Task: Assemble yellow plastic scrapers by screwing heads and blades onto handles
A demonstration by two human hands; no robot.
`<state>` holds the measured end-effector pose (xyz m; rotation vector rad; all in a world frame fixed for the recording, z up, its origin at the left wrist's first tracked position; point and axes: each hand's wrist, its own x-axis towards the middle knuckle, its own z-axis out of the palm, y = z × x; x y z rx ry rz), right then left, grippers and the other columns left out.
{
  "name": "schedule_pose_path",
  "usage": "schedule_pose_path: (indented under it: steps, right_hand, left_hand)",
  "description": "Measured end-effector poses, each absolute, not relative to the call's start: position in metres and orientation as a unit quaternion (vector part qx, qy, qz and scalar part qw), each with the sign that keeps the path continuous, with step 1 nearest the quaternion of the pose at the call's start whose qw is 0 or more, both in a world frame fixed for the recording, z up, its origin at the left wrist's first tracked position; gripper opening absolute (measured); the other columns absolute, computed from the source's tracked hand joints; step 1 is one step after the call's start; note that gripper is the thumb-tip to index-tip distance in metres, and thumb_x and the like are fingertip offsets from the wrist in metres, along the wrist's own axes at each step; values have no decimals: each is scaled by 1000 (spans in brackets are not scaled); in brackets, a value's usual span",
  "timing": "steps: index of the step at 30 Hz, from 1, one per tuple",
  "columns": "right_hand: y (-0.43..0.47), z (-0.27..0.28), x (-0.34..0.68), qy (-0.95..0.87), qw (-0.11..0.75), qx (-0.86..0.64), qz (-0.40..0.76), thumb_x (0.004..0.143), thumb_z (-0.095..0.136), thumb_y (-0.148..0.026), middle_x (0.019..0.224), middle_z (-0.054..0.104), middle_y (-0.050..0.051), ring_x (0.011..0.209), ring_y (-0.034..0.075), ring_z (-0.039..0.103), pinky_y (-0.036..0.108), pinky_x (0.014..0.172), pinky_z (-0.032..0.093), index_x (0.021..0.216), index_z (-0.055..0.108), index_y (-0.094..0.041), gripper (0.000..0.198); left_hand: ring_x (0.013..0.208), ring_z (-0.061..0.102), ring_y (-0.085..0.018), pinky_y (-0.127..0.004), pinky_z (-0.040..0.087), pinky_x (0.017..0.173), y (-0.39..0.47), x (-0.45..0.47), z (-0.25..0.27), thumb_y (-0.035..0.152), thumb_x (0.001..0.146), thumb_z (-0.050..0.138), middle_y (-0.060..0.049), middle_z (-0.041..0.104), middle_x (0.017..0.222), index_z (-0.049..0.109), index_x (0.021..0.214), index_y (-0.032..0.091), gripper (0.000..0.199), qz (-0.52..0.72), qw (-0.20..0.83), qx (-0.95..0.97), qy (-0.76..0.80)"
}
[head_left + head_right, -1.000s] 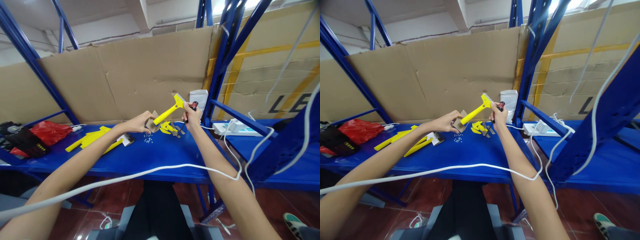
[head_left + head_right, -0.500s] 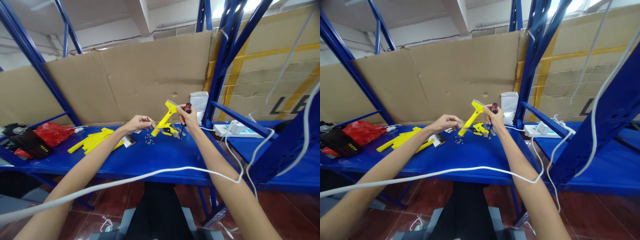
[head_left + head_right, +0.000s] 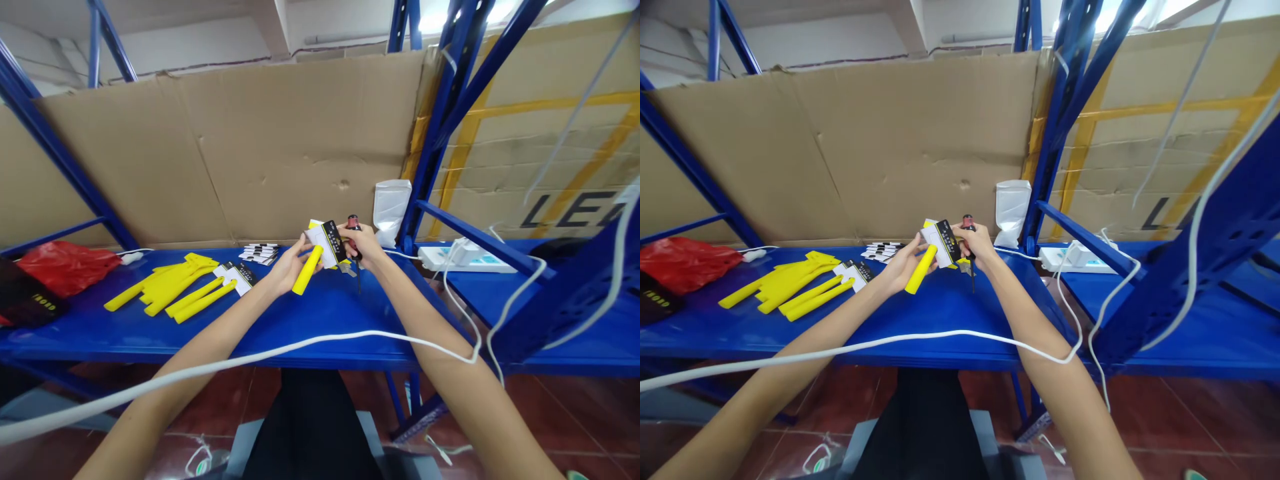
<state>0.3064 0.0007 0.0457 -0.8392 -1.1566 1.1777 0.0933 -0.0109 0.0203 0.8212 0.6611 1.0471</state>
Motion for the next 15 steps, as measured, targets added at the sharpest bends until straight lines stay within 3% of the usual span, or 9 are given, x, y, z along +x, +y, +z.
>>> schedule_pose_path:
  steps: [4, 7, 12, 15]
  right_hand:
    - [2, 42, 305, -506, 602, -384, 484, 71, 98, -37, 46, 51, -8, 34, 6, 35, 23, 35, 38, 83, 70, -18, 36]
    - [3, 40, 306, -522, 586, -399, 474, 71, 101, -42, 46, 49, -8, 37, 8, 39, 23, 36, 38, 83, 70, -20, 39]
    - [3, 38, 307, -555, 562, -409, 457, 65, 104, -47, 68, 69, 2, 55, 12, 58, 22, 38, 36, 82, 75, -19, 44]
    - [1, 38, 308, -561, 562, -400, 457, 63, 105, -49, 78, 74, 5, 59, 13, 60, 23, 39, 36, 82, 76, -19, 46]
  left_hand:
    - [95, 80, -24, -36, 72, 76, -22, 93, 14, 51, 104, 79, -14, 81, 115, 75, 119, 15, 39, 439, 737, 433, 278]
    - [94, 80, -24, -29, 69, 65, -26, 92, 13, 39, 99, 85, -15, 82, 113, 76, 117, 13, 33, 432, 707, 481, 287]
    - [87, 79, -23, -22, 58, 48, -26, 91, 11, 31, 92, 87, -15, 81, 101, 77, 109, 11, 29, 460, 664, 500, 310]
    - [83, 79, -23, -23, 57, 45, -26, 91, 12, 34, 93, 86, -13, 79, 94, 76, 110, 11, 30, 470, 656, 496, 320]
